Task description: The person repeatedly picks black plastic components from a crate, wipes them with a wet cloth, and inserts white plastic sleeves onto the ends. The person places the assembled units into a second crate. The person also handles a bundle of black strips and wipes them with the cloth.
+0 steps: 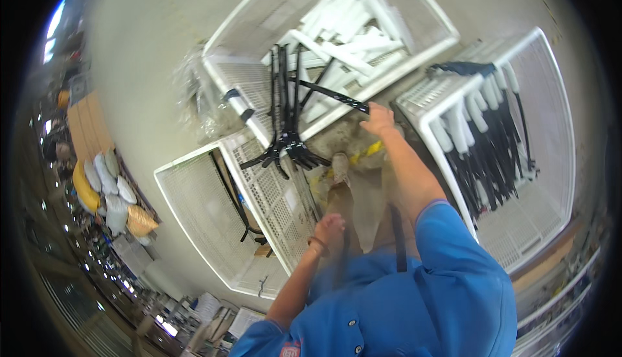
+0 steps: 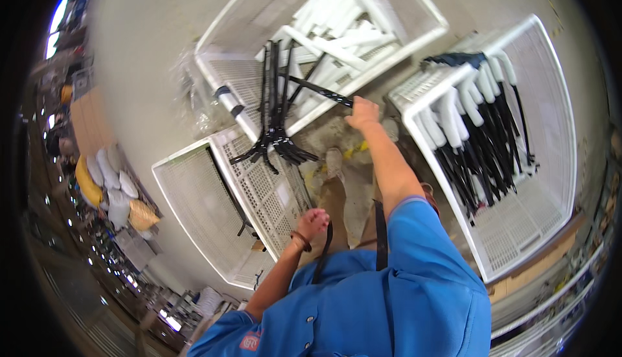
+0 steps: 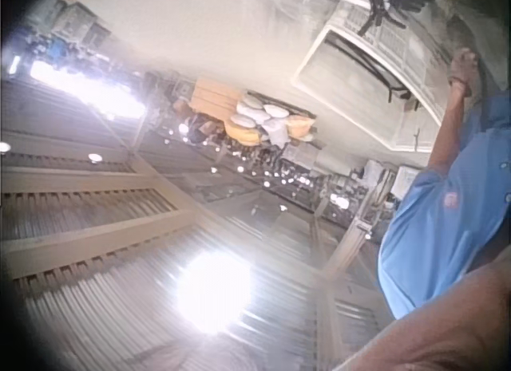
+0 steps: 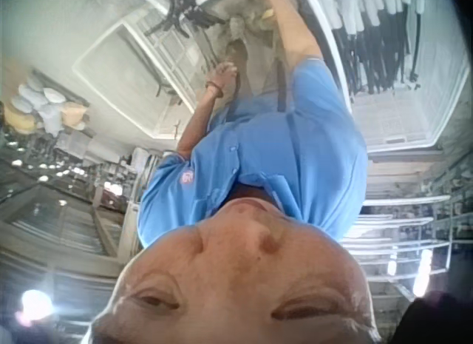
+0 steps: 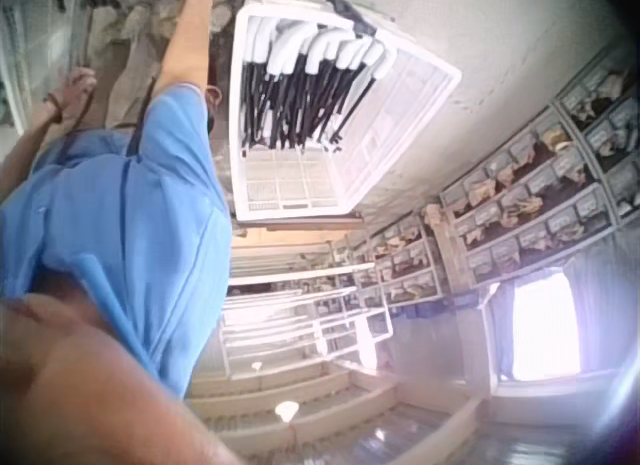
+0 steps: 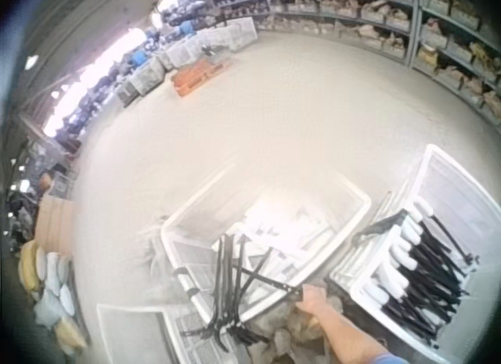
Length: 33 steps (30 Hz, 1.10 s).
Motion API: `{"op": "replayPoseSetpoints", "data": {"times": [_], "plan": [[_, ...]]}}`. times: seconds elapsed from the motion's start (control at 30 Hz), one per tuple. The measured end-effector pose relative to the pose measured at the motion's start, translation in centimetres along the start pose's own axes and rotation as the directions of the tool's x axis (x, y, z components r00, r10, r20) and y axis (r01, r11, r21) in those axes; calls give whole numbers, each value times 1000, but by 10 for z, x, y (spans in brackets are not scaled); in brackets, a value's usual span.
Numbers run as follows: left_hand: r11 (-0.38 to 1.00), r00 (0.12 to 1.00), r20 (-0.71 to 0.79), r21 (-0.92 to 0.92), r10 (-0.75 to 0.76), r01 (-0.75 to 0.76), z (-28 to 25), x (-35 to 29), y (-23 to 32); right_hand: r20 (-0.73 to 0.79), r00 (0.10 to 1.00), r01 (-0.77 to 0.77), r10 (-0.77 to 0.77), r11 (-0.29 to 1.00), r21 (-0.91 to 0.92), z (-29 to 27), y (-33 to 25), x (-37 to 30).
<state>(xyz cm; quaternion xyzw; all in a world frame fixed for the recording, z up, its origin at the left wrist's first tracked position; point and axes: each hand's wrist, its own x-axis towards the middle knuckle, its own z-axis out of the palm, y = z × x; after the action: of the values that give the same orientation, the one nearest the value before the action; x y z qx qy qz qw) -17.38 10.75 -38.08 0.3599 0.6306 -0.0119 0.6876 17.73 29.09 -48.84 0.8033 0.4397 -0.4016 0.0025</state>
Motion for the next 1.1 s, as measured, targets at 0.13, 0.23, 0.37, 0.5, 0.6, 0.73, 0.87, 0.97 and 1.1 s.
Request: {"op": "replayPoseSetpoints", "data": {"times": [0.13, 0.23, 0.37, 0.5, 0.6, 0.73, 0.87, 0.97, 1.1], "plan": [[941, 1000, -3, -337, -28, 25, -65, -36, -46, -87, 988, 152, -127, 890, 429, 35, -14, 21], [946, 972, -170, -306, -163, 106, -117, -52, -73, -333, 939, 255, -83, 818, 515, 11, -32, -49], [995, 959, -277, 87, 65, -43, -159, -54, -25, -516, 854, 294, -63, 877, 379, -88, -55, -206], [832, 833, 38, -87, 552, -547, -120, -86, 135, -490, 752, 402, -441, 896, -190, -184, -65, -393], [230, 316, 482, 229, 817, -946, -61, -168, 262, -539, 686, 388, -488, 873, -297, -229, -79, -516], [-315, -364, 714, -208, 598, -926, 39, -281, 337, -717, 544, 256, -436, 900, -353, -257, -88, -635], [-295, -341, 713, -194, 613, -936, 110, -322, 326, -790, 407, 192, -459, 888, -417, -239, -76, -651], [-166, -155, 813, -73, 562, -983, 127, -288, 298, -766, 418, 95, -488, 862, -497, -203, -44, -624], [-26, 86, 853, 116, 516, -993, 168, -167, 233, -887, 337, 117, -315, 949, -293, -100, 44, -598]]}}
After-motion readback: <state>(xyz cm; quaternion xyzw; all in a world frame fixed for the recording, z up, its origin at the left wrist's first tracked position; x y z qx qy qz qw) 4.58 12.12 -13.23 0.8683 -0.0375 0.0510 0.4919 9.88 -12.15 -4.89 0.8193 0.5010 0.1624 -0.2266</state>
